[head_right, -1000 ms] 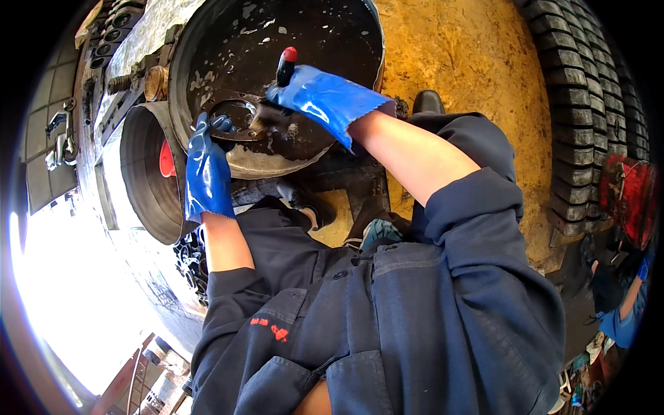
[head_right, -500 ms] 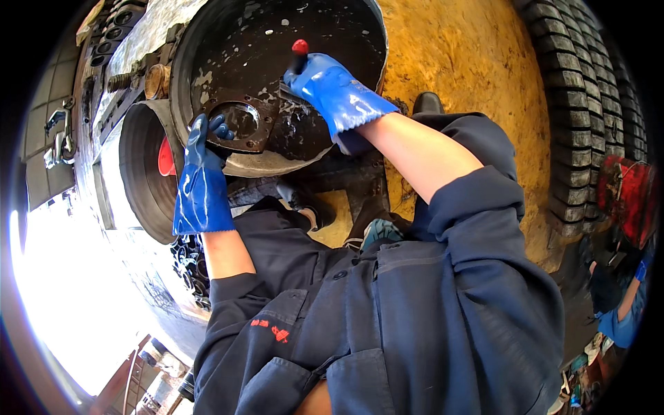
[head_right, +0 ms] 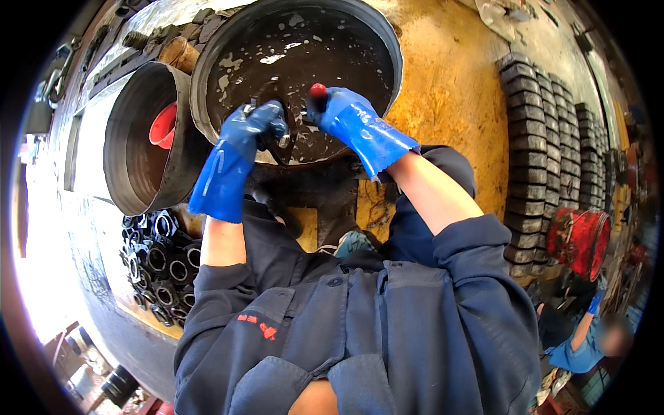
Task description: The person repeatedly picks up small metal rings from a pile, dips them into a bucket of black liquid using a brush, and applies the coating to the rings. The person handles the rings one by one, ensuring they are covered in the substance before placing them back into the bucket or onto the pile.
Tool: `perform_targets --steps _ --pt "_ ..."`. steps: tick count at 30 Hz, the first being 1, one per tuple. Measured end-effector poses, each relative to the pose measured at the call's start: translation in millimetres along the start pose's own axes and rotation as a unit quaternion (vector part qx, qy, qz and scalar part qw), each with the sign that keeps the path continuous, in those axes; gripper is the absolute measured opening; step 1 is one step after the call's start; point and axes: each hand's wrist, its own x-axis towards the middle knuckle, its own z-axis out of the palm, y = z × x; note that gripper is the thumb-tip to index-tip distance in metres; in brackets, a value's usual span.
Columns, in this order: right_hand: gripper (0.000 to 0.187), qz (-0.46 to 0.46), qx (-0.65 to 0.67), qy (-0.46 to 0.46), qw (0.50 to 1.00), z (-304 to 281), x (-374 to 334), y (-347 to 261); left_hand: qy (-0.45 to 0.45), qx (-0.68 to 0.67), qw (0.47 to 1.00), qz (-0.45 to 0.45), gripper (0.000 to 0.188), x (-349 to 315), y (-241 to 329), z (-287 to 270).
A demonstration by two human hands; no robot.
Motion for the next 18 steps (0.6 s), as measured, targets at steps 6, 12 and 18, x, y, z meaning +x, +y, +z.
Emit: perform_targets --steps 6,12,18 --pt "0.025 -0.099 -0.007 -0.037 0.994 8 7 24 0.024 0.389 0.92 0.047 0.051 -33 5 45" --pt "0.03 -0.189 0.132 -0.083 0.97 29 15 55 0.006 0.557 0.829 0.043 0.067 -46 18 72" --pt "0.028 -0.209 0.005 -0.03 0.978 33 32 51 0.08 0.547 0.833 0.007 0.06 -33 -2 84"
